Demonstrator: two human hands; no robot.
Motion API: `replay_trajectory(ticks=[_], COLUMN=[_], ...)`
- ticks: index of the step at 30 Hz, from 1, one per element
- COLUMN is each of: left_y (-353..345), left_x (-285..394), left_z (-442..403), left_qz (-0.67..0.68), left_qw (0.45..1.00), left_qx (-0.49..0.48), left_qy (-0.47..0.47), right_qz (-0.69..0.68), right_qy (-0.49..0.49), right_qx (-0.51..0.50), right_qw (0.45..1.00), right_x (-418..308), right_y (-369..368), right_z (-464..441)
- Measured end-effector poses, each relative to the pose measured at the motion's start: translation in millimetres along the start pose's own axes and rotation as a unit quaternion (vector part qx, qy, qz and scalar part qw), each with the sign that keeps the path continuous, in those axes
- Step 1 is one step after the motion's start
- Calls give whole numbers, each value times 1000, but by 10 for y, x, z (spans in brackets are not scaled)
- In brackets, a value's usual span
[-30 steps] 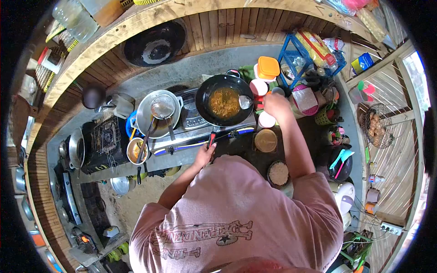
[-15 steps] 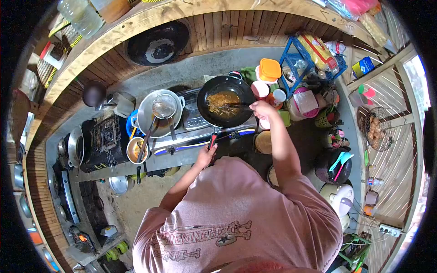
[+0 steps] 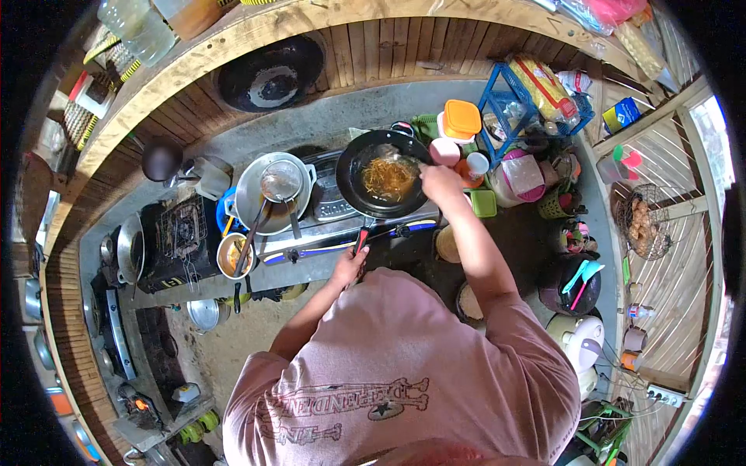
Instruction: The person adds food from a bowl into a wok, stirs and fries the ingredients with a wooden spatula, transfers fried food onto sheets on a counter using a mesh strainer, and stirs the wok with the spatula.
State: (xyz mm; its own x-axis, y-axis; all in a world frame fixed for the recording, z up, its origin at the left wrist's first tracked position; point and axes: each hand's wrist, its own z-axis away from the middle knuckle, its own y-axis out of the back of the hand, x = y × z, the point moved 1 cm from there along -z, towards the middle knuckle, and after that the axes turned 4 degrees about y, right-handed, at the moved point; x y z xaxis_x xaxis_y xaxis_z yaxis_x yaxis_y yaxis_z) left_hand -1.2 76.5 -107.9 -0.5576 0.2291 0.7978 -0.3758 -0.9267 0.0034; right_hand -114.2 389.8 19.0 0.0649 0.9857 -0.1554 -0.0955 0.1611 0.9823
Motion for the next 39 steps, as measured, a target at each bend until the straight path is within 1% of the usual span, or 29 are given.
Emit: replay_trajectory(ticks=[3, 4, 5, 6, 8, 9, 13, 15, 18, 20, 22, 24, 26, 28, 30, 31, 32, 33, 34, 35, 38, 39], left_y=[18, 17, 14, 8, 6, 8, 38, 67, 68, 61, 94, 110, 111, 97, 102, 105, 101, 84, 77, 73, 80, 93], left_x=[-33, -19, -2, 28, 78, 72, 24, -13, -102, -121, -83, -74, -76, -59, -16, 19, 24, 20, 4, -6, -87, -137], left_z=[-50, -37, -29, -13, 25, 21, -10, -49, -100, -113, -115, -104, -122, -108, -87, -66, -42, -47, -42, -44, -130, -153], left_qz=[12, 9, 6, 7, -25, -24, -25, -20, -27, 21, 4, -14, -11, -15, -16, -21, -26, -23, -23, -32, -29, -16], left_qw=[1000, 1000, 1000, 1000, 1000, 1000, 999, 999, 999, 1000, 1000, 999, 999, 999, 999, 1000, 1000, 999, 999, 999, 999, 999], left_qx=[0, -1, -3, -3, 2, 3, 0, -6, -7, -12, -13, -14, -16, -14, -7, -5, -3, -2, -2, 3, -3, -13], left_qy=[4, -2, -7, -7, -17, -17, -29, -30, -33, -21, -26, -27, -33, -28, -26, -22, -16, -38, -37, -38, -32, -25], right_qz=[-7, -30, -52, -51, -41, -59, -32, -32, -26, -29, -32, -23, -11, 2, 11, -19, -19, -31, -43, -21, -26, -16], right_qy=[25, 48, 72, 72, 115, 110, 100, 92, 86, 68, 54, 33, 27, 20, -17, 2, 3, 2, 1, 3, 10, 36], right_qx=[-8, 9, 26, 26, 37, 65, 54, 73, 76, 75, 78, 113, 125, 135, 23, 51, 52, 60, 67, 48, 65, 62], right_qw=[1000, 998, 996, 996, 992, 990, 993, 993, 993, 994, 995, 993, 992, 991, 1000, 999, 998, 998, 997, 999, 998, 997], right_x=[-215, -231, -236, -204, -98, -63, 135, 158, 260, 271, 238, 205, 283, 304, 325, 382, 382, 365, 351, 317, 108, 8], right_y=[127, 147, 175, 207, 289, 363, 586, 760, 620, 510, 465, 430, 275, 305, 356, 290, 265, 270, 269, 273, 181, 146], right_z=[255, 353, 441, 521, 701, 818, 1113, 1239, 1208, 1094, 877, 660, 379, 330, 303, 318, 288, 269, 257, 185, -13, -30])
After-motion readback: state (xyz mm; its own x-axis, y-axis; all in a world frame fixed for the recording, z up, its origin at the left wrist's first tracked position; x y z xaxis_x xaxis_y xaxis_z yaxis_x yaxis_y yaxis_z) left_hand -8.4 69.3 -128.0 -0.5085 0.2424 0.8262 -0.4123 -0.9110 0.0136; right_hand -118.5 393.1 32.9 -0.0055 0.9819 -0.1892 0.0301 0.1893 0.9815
